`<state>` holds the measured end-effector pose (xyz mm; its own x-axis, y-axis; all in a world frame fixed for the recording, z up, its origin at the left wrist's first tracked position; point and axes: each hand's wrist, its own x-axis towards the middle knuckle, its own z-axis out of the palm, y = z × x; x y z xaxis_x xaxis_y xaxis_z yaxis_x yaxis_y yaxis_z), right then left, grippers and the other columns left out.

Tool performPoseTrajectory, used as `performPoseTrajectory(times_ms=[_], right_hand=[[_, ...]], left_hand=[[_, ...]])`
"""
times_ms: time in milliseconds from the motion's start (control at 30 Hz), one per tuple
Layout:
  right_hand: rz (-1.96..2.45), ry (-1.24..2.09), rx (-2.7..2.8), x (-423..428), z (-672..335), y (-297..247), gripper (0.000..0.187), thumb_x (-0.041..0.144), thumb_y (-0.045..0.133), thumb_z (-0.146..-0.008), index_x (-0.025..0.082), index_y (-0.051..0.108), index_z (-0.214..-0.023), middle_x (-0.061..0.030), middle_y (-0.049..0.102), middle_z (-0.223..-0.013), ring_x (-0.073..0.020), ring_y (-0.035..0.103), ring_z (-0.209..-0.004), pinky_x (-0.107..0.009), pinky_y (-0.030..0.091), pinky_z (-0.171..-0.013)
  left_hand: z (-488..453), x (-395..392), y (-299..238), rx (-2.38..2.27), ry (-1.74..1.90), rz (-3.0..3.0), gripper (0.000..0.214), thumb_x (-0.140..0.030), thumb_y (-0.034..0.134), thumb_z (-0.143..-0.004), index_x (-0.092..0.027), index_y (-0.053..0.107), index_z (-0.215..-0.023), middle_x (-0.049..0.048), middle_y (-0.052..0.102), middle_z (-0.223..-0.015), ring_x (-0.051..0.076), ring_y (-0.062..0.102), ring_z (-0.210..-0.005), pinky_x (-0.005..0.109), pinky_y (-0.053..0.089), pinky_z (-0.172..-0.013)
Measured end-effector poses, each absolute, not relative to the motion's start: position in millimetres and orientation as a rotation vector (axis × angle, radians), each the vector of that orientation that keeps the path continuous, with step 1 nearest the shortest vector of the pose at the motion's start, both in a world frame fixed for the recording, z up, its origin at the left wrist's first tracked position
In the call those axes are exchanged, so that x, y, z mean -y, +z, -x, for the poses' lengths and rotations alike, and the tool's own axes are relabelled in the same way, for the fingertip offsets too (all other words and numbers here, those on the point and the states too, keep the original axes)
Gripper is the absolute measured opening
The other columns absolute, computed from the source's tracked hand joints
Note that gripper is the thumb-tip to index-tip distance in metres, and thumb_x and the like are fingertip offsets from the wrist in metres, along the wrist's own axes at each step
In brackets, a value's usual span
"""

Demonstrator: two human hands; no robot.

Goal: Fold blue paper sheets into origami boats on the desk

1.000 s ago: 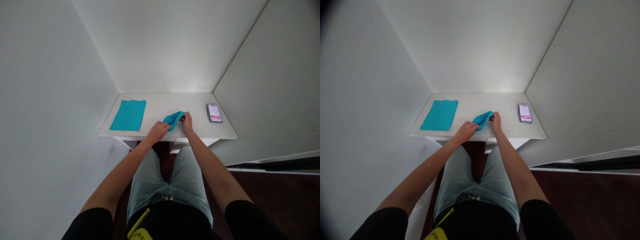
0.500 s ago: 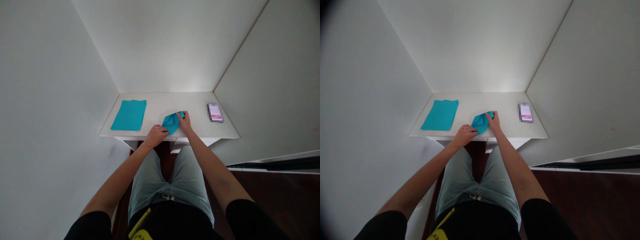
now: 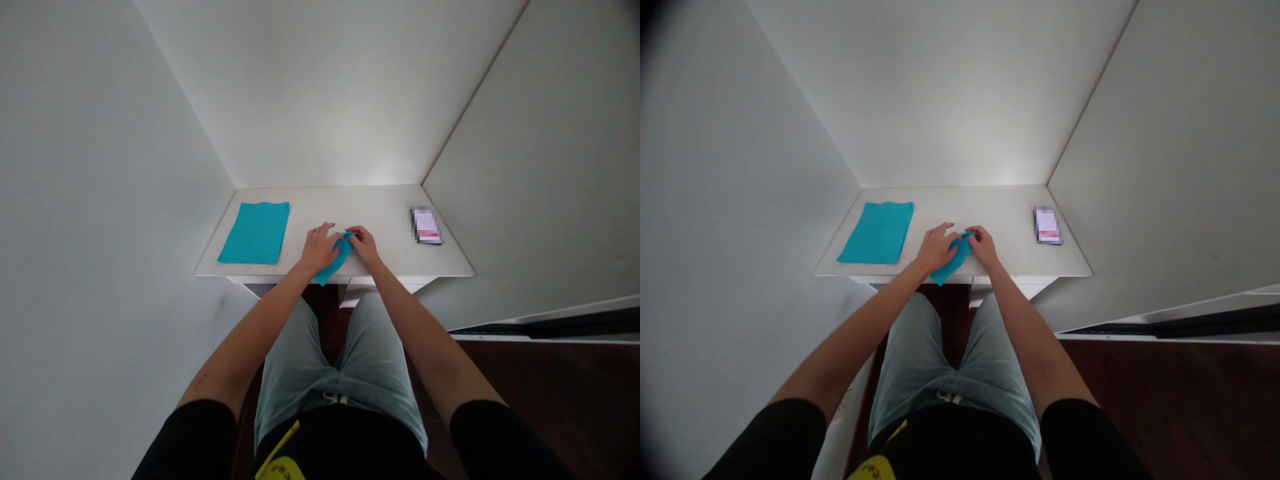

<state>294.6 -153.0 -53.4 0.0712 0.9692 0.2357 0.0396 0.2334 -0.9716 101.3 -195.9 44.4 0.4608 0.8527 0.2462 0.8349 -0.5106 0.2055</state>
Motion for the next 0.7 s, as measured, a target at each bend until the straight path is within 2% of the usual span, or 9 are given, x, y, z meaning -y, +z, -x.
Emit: performPoseTrajectory(times_ms=[167, 333, 467, 600, 700], right_hand=[[1.073, 1.004, 1.328, 155.6, -292.0, -52.2, 0.038, 0.037, 0.066, -0.078, 0.028, 0.064, -0.115, 0.0069, 0.054, -0.073, -0.0165, 0.051, -0.065, -0.03, 0.043, -0.061], [1.042, 1.04, 1.383, 159.9, -288.6, -48.1, 0.04, 0.036, 0.064, -0.08, 0.027, 0.062, -0.12, 0.0089, 0.05, -0.07, -0.0151, 0.047, -0.062, -0.029, 0.039, -0.059], [1.068, 0.986, 1.385, 160.7, -287.7, -45.4, 0.04, 0.037, 0.066, -0.079, 0.027, 0.063, -0.118, 0.0074, 0.051, -0.073, -0.0163, 0.05, -0.066, -0.03, 0.041, -0.062], [1.118, 0.947, 1.356, 160.3, -288.2, -45.4, 0.042, 0.042, 0.069, -0.078, 0.027, 0.064, -0.117, 0.0055, 0.054, -0.078, -0.0172, 0.051, -0.07, -0.031, 0.043, -0.065], [1.126, 0.943, 1.344, 159.7, -289.1, -46.5, 0.044, 0.045, 0.072, -0.078, 0.026, 0.065, -0.117, 0.0046, 0.056, -0.081, -0.017, 0.051, -0.07, -0.031, 0.043, -0.065]], left_hand=[[-112.8, 186.5, 42.9, -1.541, 0.297, -2.672, 0.034, -0.026, 0.061, -0.103, -0.022, 0.067, -0.136, 0.0136, 0.068, -0.143, 0.029, 0.069, -0.122, 0.044, 0.05, -0.103], [-111.8, 179.6, 42.3, -1.561, 0.275, -2.689, 0.026, -0.028, 0.054, -0.107, -0.02, 0.072, -0.124, 0.0135, 0.074, -0.124, 0.029, 0.072, -0.11, 0.044, 0.049, -0.098], [-109.9, 175.4, 39.1, -1.565, 0.479, -2.552, 0.019, -0.027, 0.056, -0.107, -0.019, 0.074, -0.11, 0.0133, 0.076, -0.118, 0.028, 0.073, -0.104, 0.041, 0.05, -0.093], [-107.3, 170.7, 39.8, -1.584, 0.773, -2.217, 0.013, -0.029, 0.059, -0.106, -0.021, 0.069, -0.105, 0.0107, 0.076, -0.116, 0.025, 0.073, -0.099, 0.037, 0.051, -0.087], [-104.4, 164.4, 45.1, -1.604, 0.879, -2.003, 0.009, -0.028, 0.059, -0.105, -0.023, 0.065, -0.102, 0.0083, 0.076, -0.106, 0.024, 0.072, -0.094, 0.036, 0.051, -0.087]])
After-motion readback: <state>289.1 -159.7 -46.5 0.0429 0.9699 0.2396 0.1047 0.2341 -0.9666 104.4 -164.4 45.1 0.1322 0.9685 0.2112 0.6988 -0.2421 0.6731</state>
